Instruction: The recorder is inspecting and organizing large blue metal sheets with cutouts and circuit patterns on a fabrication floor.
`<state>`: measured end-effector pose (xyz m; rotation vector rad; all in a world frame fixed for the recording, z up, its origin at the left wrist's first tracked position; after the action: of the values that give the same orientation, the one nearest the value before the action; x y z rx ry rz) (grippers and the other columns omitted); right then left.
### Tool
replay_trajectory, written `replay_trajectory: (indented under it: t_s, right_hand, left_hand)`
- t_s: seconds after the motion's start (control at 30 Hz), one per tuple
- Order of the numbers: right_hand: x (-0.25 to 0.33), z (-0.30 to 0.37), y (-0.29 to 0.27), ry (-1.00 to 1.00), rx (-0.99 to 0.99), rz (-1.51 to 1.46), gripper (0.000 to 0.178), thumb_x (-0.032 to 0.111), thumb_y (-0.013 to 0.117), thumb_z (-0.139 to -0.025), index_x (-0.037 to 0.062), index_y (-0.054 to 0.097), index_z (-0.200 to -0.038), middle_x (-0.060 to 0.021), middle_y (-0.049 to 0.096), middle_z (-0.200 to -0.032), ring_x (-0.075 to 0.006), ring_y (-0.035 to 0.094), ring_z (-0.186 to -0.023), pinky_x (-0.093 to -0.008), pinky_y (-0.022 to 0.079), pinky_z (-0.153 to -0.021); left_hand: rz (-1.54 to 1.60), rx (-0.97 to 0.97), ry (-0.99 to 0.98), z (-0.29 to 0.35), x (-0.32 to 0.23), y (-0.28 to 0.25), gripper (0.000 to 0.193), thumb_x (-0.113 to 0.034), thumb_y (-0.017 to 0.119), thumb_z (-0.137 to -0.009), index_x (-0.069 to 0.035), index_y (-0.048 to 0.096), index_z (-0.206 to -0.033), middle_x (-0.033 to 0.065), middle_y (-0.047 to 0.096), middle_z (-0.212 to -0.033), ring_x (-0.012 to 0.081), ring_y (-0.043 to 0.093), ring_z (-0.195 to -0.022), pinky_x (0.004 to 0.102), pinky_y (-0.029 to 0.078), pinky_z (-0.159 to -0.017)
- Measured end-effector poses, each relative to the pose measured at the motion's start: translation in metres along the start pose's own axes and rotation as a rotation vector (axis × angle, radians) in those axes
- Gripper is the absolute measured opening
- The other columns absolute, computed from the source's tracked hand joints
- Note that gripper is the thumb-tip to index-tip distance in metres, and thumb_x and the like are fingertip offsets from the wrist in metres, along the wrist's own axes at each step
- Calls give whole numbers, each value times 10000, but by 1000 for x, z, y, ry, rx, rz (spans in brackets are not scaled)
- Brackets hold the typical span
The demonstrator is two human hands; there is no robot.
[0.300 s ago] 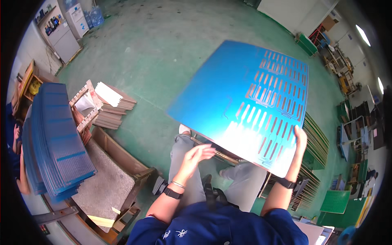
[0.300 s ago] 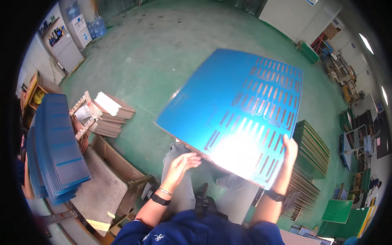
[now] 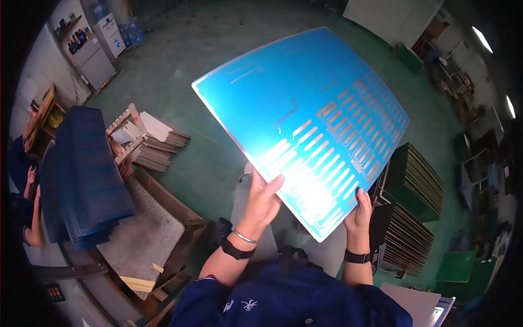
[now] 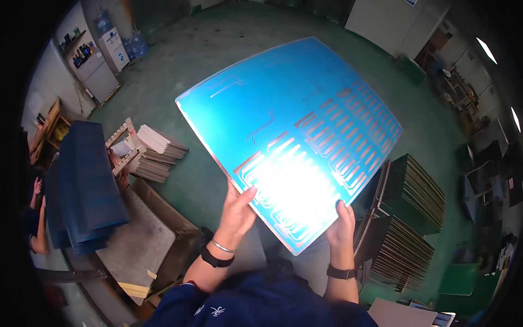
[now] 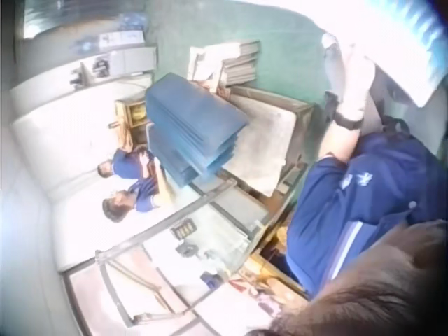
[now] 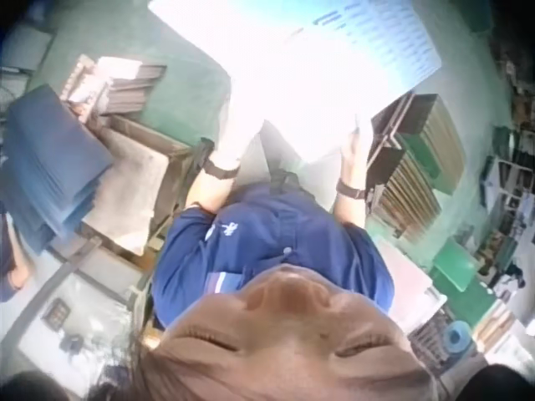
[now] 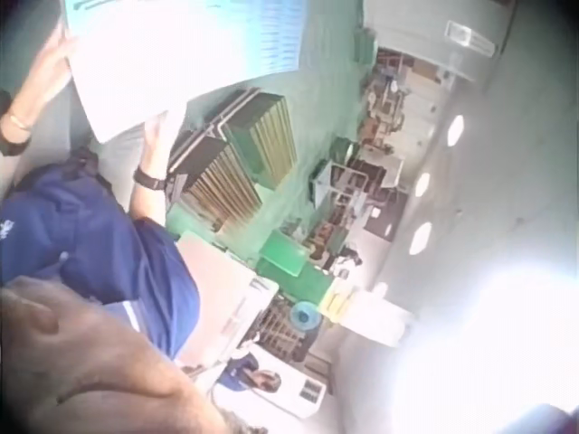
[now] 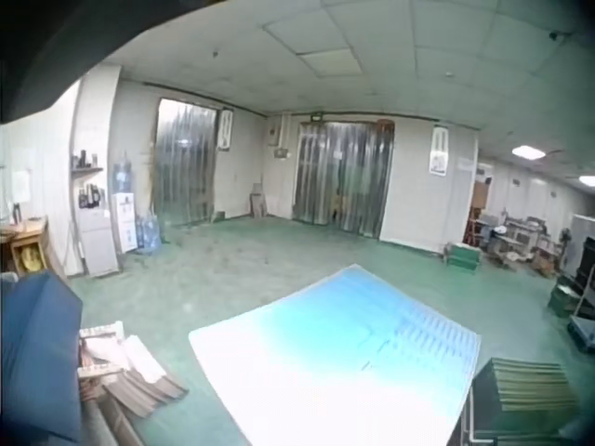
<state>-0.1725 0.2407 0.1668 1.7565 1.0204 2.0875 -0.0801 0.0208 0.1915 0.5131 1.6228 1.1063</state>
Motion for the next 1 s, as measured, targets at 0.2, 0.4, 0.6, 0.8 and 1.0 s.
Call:
replay_trajectory:
  t_s: [0.2,0.4,0.6,0.8,1.0]
  right_hand:
    - [53,-16,-64,-129,-79,-197,337,173,424,-929,5,438,-1220,-122,521,-1228,-238,505,-1123,-387,398,-969]
    - [164,11,-138,-365,-365,-91,431,181,346,-952,47,320,-1361,-152,361,-1383,-287,366,-1258,-472,299,-1047]
    - [159,40,-172,-378,-490,-95,447,191,323,-959,83,279,-1391,-140,305,-1420,-301,332,-1281,-498,269,-1060]
    - [160,56,-177,-406,-509,-105,472,172,346,-946,64,254,-1395,-147,298,-1423,-302,316,-1291,-501,252,-1068]
    - [159,56,-167,-418,-484,-99,472,166,340,-947,55,245,-1395,-163,301,-1416,-307,323,-1286,-502,259,-1064]
  left_hand:
    - [-130,-14,9,13,-32,-19,625,-68,552,-848,-48,219,-1376,119,423,-1277,223,445,-1173,364,410,-951]
    - [-150,-80,20,12,-37,-33,452,-166,483,-919,-13,334,-1318,105,507,-1188,156,523,-1055,281,456,-870]
    - [-191,-12,-39,4,-24,-28,429,-177,484,-917,-10,361,-1293,104,523,-1177,149,540,-1042,270,465,-860]
    - [-210,-16,-87,0,-11,-40,457,-185,503,-907,-15,359,-1306,110,523,-1191,160,543,-1047,276,472,-856]
    - [-173,-67,-106,1,-5,-60,486,-168,519,-897,-6,345,-1322,116,517,-1199,170,538,-1053,282,459,-873]
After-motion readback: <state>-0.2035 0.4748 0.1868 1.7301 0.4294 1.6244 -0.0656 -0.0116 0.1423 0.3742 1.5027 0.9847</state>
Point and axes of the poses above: each hand's wrist, its own z-axis away from the middle knuckle, its own y-axis out of the palm, x = y × z, the point moved 8 cm from there along -z, towards the middle knuckle
